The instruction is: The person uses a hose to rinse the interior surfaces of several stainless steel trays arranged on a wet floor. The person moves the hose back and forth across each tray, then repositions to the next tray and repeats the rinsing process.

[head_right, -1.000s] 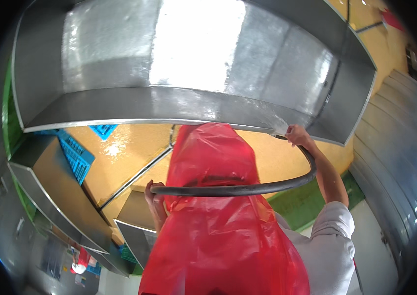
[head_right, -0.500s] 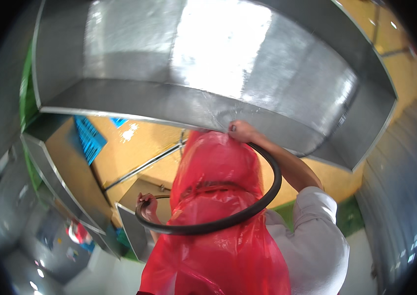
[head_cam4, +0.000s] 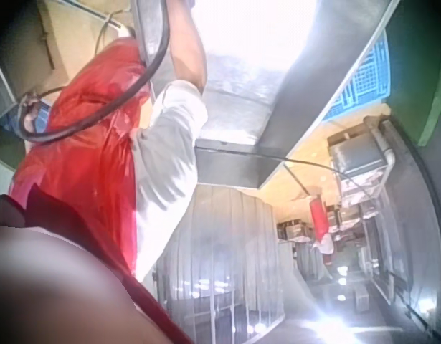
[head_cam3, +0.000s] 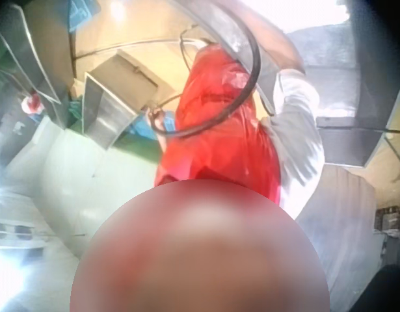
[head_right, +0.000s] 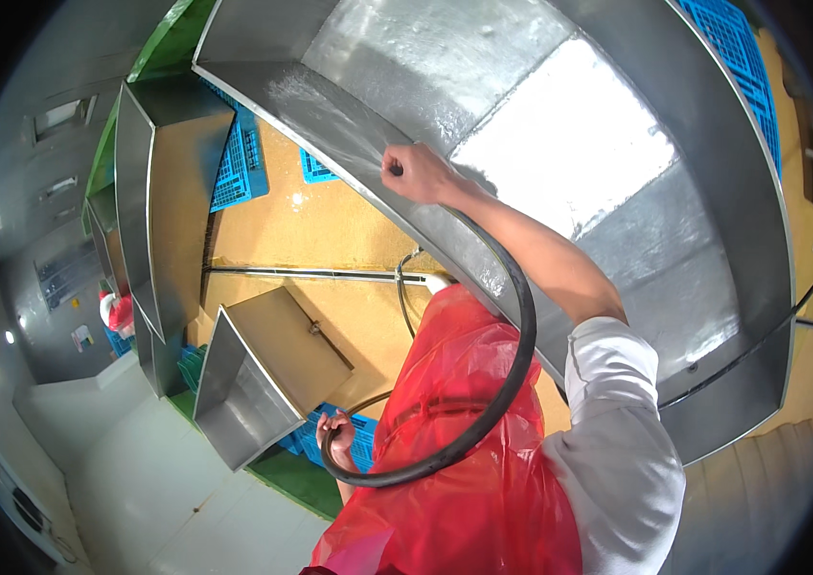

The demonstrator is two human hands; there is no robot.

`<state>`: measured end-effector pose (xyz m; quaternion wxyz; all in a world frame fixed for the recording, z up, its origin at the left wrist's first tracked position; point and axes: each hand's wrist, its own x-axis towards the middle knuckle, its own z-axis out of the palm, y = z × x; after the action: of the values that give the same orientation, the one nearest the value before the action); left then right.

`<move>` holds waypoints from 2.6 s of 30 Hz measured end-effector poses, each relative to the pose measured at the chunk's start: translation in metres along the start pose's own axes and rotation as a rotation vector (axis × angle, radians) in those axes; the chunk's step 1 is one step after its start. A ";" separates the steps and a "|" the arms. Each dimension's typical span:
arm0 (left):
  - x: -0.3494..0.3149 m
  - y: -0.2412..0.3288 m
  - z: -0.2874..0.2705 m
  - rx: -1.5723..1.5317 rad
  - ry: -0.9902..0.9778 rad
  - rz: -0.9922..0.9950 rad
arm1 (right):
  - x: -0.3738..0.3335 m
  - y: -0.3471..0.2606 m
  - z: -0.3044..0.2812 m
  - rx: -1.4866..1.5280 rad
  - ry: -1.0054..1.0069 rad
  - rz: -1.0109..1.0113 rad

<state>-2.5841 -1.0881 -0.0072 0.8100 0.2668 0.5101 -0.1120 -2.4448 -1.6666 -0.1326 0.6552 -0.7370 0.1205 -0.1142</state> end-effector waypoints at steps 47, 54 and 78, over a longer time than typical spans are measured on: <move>0.044 -0.054 -0.021 -0.003 -0.093 0.125 | -0.077 -0.073 -0.192 -0.369 0.471 -0.047; 0.065 -0.042 -0.004 0.073 -0.067 0.091 | -0.121 -0.086 -0.212 -0.482 0.603 -0.085; 0.111 -0.041 0.057 0.445 0.130 -0.131 | -0.507 0.005 -0.238 -0.776 1.200 0.697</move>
<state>-2.5083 -1.1439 -0.0995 0.6877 0.4119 0.5399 -0.2565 -3.0011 -1.7244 -0.1159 0.1728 -0.6451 0.7079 -0.2300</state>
